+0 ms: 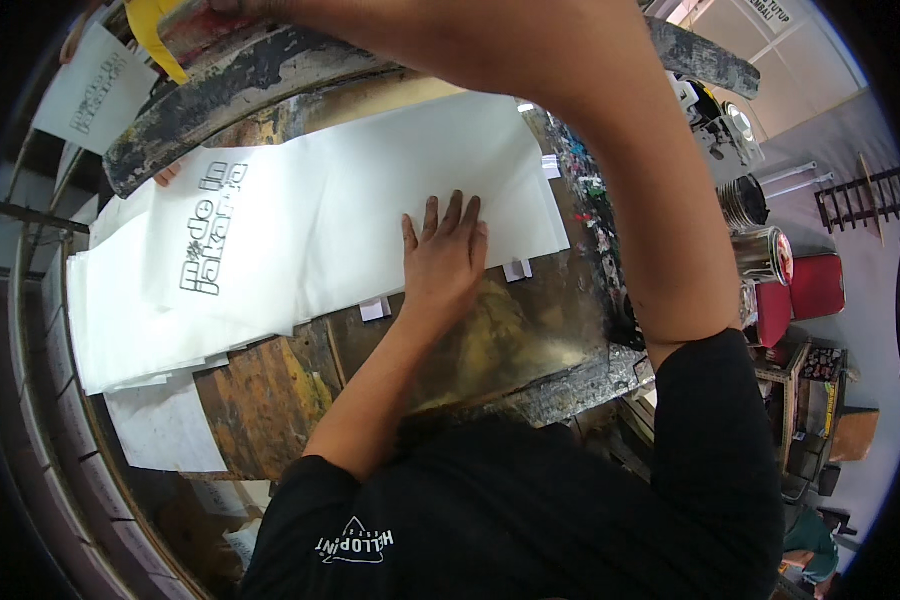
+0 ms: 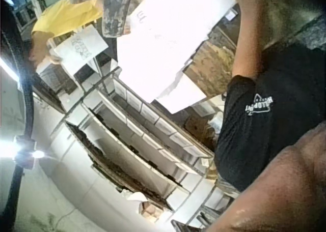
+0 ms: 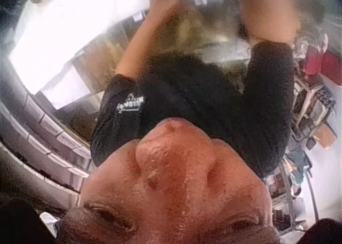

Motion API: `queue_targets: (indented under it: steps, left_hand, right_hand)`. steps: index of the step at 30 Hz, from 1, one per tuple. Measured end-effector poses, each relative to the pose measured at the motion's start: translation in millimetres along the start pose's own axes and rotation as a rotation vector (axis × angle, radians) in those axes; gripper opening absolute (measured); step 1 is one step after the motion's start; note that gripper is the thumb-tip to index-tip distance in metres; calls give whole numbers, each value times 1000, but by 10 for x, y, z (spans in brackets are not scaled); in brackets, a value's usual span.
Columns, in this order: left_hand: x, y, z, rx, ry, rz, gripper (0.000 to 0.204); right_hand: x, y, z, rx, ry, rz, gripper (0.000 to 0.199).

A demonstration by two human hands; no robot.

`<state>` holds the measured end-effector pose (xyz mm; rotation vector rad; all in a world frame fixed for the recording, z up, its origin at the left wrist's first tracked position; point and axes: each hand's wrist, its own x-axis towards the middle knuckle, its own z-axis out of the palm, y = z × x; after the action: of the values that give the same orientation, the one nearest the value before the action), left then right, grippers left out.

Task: The person performs screen printing by placing sheets of paper onto a work surface, lowering a printing frame, and using a squeegee to spread ink across the screen. They repeat the process for multiple sheets, lifting the frame and moving each printed paper aside after applying the ink.

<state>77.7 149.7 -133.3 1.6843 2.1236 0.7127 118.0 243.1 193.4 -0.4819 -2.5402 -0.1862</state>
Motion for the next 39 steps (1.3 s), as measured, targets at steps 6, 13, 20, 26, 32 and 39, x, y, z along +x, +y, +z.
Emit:
queue_targets:
  steps: [6,13,20,26,32,39]
  left_hand:
    - [-115,-30,319,339,134,148,56]
    - [-119,-42,485,289,150,176,58]
    - [-374,183,-757,-176,482,-111,72]
    - [-1288,-301,-1531,-806,389,-154,99]
    - [-1639,-799,-764,33,354,-242,123]
    - [-1649,-975,-675,109,348,-195,125]
  right_hand:
    - [135,215,-190,292,-174,-24,89]
    - [4,-113,47,-36,98,64,81]
    - [-297,-33,357,-40,165,-1,58]
    - [-1439,-154,875,100,-124,-170,34]
    - [-2314,-494,1535,215,-465,27,46]
    - [-1587,216,2731,196,-209,-8,48]
